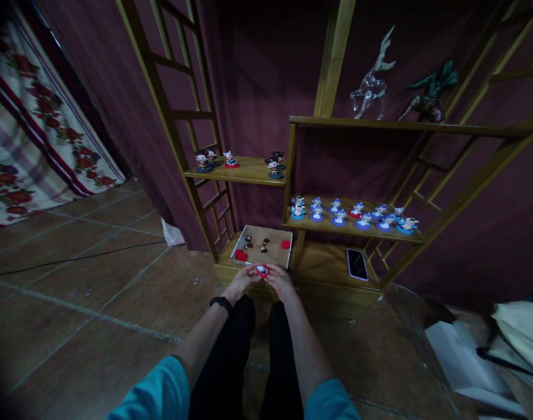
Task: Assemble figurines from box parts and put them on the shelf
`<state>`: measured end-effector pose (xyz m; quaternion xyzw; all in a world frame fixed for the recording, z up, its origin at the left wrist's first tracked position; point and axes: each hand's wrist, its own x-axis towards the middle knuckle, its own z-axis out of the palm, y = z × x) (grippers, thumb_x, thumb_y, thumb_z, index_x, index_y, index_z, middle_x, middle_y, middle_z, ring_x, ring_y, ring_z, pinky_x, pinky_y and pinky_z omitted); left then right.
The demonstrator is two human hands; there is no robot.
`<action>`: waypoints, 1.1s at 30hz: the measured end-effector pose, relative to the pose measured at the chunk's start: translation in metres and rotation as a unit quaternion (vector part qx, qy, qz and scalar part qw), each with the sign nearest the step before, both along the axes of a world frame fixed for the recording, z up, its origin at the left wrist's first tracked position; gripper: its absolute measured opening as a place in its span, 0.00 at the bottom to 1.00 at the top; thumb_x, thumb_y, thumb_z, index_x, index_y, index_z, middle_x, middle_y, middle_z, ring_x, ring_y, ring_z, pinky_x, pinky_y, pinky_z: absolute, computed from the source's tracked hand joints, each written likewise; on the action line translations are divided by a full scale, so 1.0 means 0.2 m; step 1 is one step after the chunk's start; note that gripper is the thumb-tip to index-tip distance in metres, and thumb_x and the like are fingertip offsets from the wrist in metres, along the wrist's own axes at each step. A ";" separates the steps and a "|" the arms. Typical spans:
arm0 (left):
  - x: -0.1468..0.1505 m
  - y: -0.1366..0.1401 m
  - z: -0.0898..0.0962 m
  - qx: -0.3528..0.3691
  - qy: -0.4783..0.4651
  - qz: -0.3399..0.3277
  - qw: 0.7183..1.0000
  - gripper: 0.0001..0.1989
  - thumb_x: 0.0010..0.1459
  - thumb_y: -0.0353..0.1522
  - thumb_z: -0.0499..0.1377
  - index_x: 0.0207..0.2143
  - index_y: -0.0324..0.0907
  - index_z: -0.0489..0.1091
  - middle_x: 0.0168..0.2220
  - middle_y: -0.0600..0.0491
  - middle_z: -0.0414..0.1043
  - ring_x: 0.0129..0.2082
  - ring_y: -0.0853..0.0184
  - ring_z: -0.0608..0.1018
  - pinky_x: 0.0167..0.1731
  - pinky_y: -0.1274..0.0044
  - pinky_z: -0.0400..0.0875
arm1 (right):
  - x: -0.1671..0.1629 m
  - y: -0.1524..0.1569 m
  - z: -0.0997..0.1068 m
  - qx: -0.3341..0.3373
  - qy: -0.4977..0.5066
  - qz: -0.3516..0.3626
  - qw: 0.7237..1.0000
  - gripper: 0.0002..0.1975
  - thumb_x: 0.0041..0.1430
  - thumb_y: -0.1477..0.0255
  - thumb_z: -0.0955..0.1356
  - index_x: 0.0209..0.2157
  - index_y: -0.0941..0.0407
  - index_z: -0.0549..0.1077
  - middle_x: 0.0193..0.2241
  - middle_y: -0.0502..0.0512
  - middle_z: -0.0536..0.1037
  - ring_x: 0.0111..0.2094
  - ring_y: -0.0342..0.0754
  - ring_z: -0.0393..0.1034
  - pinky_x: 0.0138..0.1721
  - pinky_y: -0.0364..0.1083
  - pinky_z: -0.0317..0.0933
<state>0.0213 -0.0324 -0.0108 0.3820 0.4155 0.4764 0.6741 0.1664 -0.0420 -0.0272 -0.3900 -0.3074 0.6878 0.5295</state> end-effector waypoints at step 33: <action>0.01 0.02 -0.01 -0.055 -0.033 -0.008 0.998 0.12 0.40 0.29 0.65 0.29 0.34 0.70 0.28 0.48 0.74 0.26 0.72 0.75 0.31 0.80 0.69 | 0.01 0.01 0.01 -0.004 0.031 -0.007 0.999 0.11 0.38 0.74 0.72 0.29 0.59 0.74 0.30 0.55 0.78 0.34 0.47 0.72 0.45 0.49 0.62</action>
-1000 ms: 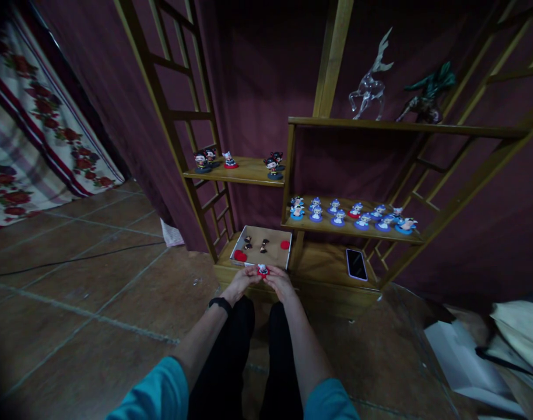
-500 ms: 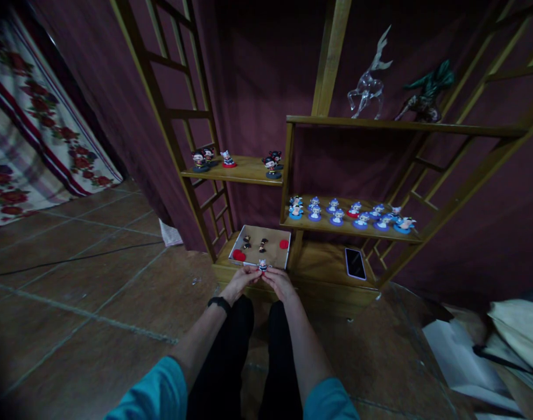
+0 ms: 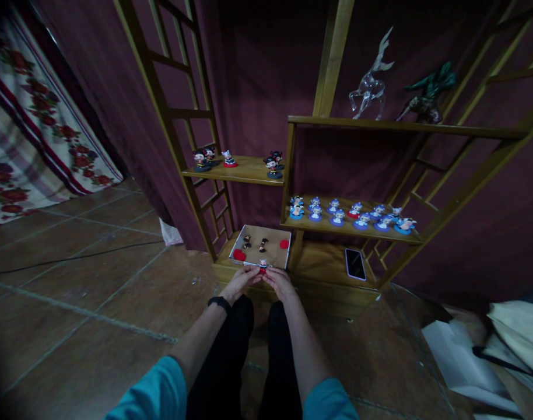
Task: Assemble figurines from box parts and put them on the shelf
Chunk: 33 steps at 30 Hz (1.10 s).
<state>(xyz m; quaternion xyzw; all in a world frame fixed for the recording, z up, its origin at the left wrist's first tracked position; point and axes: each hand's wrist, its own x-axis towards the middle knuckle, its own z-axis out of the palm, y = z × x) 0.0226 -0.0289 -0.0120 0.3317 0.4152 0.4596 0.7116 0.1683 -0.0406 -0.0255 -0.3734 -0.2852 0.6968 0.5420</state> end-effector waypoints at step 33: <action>-0.01 0.01 -0.05 0.044 -0.029 0.017 0.998 0.22 0.35 0.17 0.62 0.37 0.35 0.67 0.31 0.50 0.74 0.31 0.66 0.75 0.34 0.77 0.67 | 0.03 0.02 -0.03 0.002 -0.061 0.021 0.998 0.18 0.38 0.75 0.71 0.37 0.53 0.72 0.42 0.53 0.74 0.41 0.47 0.69 0.42 0.47 0.62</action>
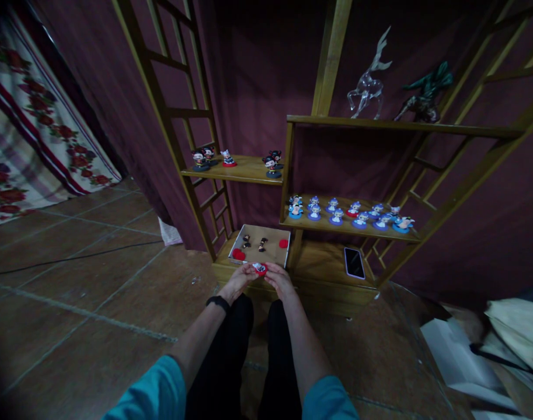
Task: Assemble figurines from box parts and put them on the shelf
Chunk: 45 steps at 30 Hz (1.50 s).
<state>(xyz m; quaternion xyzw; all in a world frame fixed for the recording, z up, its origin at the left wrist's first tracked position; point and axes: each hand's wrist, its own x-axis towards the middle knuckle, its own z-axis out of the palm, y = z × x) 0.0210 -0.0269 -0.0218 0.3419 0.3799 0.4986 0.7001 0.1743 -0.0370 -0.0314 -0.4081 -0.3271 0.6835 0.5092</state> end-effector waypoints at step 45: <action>0.04 -0.01 -0.01 0.025 0.032 0.022 0.999 0.24 0.30 0.22 0.67 0.36 0.34 0.71 0.29 0.48 0.75 0.26 0.69 0.75 0.31 0.76 0.67 | -0.05 -0.02 0.06 -0.002 -0.002 -0.035 0.999 0.21 0.33 0.80 0.71 0.35 0.55 0.72 0.29 0.51 0.76 0.28 0.44 0.71 0.35 0.48 0.66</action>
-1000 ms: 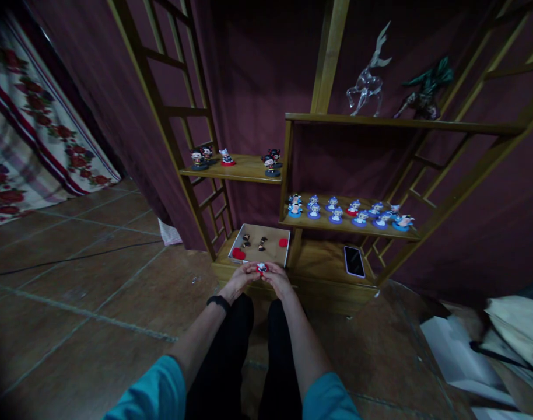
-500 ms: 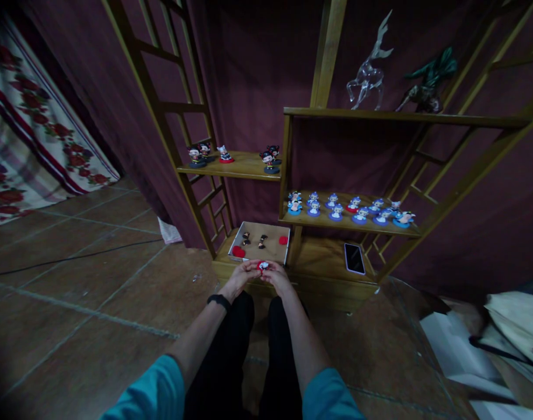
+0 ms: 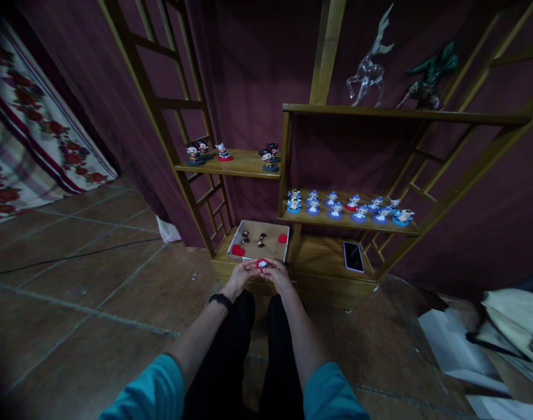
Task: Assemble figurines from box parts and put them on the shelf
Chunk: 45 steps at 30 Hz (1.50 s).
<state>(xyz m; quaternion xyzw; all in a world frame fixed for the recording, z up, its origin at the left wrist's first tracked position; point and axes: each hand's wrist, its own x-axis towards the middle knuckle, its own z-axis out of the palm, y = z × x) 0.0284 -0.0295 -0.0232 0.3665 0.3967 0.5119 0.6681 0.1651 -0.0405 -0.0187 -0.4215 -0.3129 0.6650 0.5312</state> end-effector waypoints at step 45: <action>-0.01 0.01 -0.01 -0.072 0.034 0.011 0.997 0.08 0.39 0.28 0.65 0.23 0.34 0.70 0.22 0.49 0.73 0.21 0.71 0.74 0.25 0.79 0.71 | -0.03 0.07 -0.08 0.026 -0.114 -0.021 0.993 0.05 0.36 0.74 0.70 0.21 0.58 0.73 0.14 0.46 0.70 0.15 0.39 0.61 0.19 0.40 0.61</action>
